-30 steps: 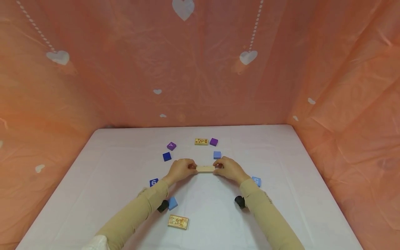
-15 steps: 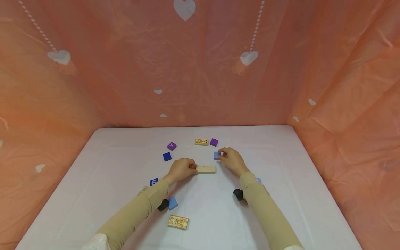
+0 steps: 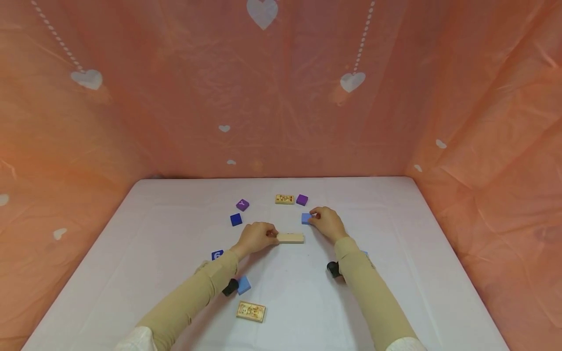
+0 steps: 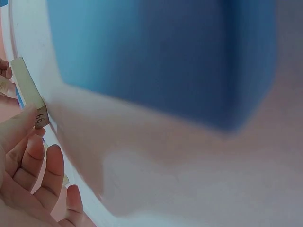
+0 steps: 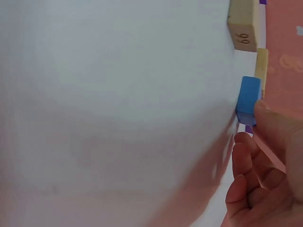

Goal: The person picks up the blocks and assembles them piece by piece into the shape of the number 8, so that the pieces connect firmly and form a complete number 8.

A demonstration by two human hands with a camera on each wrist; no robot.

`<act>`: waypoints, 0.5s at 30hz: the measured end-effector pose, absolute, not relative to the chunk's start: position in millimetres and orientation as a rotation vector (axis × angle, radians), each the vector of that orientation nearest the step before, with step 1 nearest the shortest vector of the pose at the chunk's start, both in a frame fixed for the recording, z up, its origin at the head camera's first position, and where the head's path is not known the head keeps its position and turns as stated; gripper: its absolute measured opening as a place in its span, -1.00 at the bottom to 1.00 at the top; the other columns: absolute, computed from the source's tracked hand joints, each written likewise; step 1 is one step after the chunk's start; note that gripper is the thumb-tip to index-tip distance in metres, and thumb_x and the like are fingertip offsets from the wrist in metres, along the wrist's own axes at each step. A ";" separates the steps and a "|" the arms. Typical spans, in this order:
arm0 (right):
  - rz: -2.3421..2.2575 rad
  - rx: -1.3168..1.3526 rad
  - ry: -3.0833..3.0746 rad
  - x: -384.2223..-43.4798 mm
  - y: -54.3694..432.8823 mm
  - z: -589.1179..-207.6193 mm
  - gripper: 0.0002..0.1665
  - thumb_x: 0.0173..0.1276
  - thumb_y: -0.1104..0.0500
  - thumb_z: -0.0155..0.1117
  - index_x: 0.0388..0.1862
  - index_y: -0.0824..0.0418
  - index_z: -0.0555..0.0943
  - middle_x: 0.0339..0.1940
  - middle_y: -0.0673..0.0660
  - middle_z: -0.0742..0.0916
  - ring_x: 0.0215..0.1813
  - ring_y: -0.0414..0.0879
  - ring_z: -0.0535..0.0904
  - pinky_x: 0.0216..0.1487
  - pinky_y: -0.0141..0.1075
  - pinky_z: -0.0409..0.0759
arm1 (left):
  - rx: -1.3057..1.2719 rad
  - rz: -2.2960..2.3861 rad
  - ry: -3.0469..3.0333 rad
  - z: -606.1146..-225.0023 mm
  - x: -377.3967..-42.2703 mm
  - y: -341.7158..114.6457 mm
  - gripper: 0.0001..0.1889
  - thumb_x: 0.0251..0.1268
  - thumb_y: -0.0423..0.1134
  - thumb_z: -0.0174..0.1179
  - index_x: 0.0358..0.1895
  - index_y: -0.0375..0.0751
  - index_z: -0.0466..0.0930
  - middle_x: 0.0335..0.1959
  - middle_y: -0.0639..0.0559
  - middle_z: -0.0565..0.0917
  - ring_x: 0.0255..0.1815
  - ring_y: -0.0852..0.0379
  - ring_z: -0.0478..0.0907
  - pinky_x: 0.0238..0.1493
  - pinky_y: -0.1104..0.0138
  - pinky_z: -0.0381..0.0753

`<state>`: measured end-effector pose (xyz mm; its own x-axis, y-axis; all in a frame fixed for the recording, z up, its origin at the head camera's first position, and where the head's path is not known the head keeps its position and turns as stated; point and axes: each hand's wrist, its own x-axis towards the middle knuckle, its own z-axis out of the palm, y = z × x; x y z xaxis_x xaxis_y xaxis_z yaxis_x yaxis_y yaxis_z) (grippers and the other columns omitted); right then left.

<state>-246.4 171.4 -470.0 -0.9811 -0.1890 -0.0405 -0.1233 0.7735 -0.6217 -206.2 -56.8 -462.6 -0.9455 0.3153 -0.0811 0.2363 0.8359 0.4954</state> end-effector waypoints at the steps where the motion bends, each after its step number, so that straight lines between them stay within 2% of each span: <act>1: -0.987 -0.257 2.864 -246.1 171.9 -470.1 -0.64 0.27 0.15 0.24 0.01 0.29 0.59 -0.22 0.23 0.67 -0.18 0.01 0.53 -0.03 -0.09 0.49 | 0.429 0.740 2.854 -462.8 -206.5 -56.6 -0.79 0.08 -0.12 0.32 -0.22 -0.10 0.70 -0.34 0.07 0.72 -0.32 0.17 0.49 -0.12 0.24 0.26; 10: -0.944 -0.217 2.800 -242.3 173.2 -467.8 -0.61 0.29 0.10 0.23 0.06 0.24 0.58 -0.12 0.21 0.67 -0.10 0.02 0.52 0.10 -0.04 0.46 | 0.420 0.749 2.842 -462.4 -207.4 -56.3 -0.79 0.08 -0.12 0.32 -0.22 -0.09 0.69 -0.35 0.07 0.72 -0.32 0.16 0.48 -0.10 0.21 0.27; 15: -0.919 -0.208 2.783 -237.8 173.1 -465.2 -0.61 0.29 0.10 0.23 0.06 0.23 0.58 -0.11 0.21 0.67 -0.08 0.03 0.52 0.11 -0.02 0.45 | 0.418 0.732 2.843 -463.5 -207.9 -55.5 -0.78 0.09 -0.11 0.31 -0.21 -0.09 0.69 -0.35 0.08 0.71 -0.33 0.17 0.47 -0.08 0.21 0.27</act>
